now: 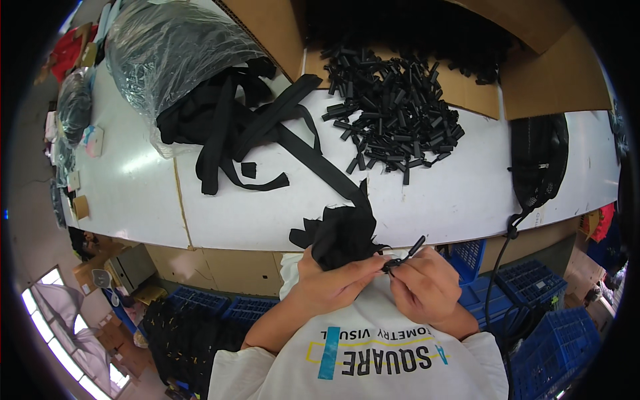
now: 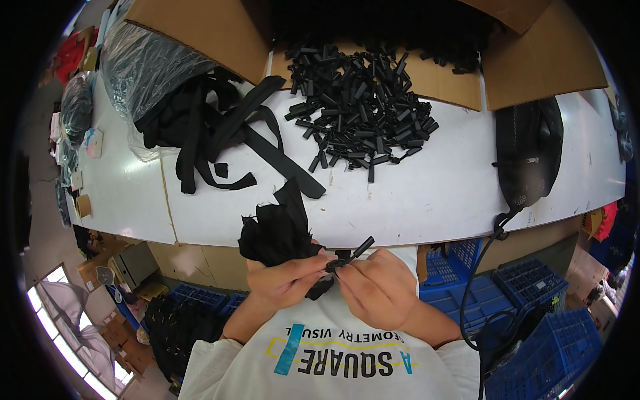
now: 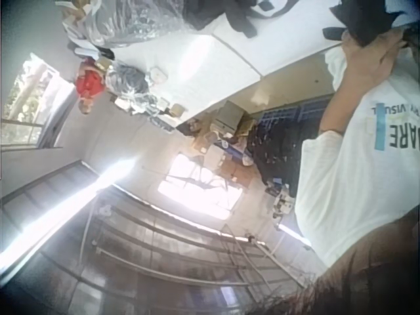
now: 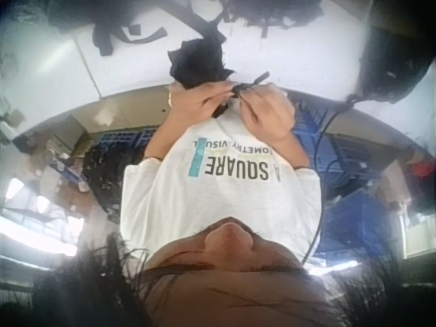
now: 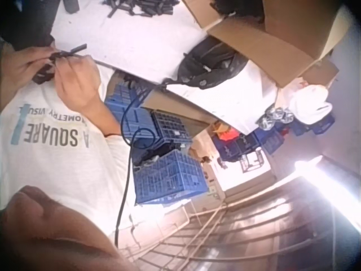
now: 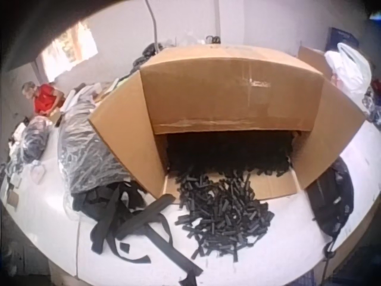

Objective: The person repeatedly picks small black plastic clips from a cardboard box and attaches them to the ends of black fabric straps. The person handles the straps and clips by hand, folding and aligning the strap ends before inserting the clips. The assembled straps are placed on the table.

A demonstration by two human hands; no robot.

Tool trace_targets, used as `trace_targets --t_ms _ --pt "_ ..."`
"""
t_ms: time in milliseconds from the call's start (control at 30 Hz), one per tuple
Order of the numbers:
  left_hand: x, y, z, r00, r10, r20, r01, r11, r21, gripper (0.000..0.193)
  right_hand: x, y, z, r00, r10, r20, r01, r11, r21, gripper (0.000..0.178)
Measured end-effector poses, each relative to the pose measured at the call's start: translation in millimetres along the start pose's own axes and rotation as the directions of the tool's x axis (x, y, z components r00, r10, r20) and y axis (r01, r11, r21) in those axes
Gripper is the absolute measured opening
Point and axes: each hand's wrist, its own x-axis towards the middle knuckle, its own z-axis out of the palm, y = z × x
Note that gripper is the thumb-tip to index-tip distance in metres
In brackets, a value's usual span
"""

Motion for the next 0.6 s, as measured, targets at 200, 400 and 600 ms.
trace_targets --t_ms 200,400,600 --pt "-1 2 1 0.998 0.045 0.041 -0.05 0.991 0.124 0.03 1 -9 -1 0.999 0.018 0.041 -0.011 0.986 -0.168 0.032" --pt "2 3 0 0.995 0.075 0.062 -0.084 0.985 0.153 0.025 -3 -8 2 0.997 0.068 0.022 -0.064 0.99 -0.126 0.029" --pt "-4 0 2 0.999 0.017 0.031 -0.019 0.997 0.075 0.031 -13 -2 11 0.991 0.111 -0.077 -0.108 0.993 0.05 0.028"
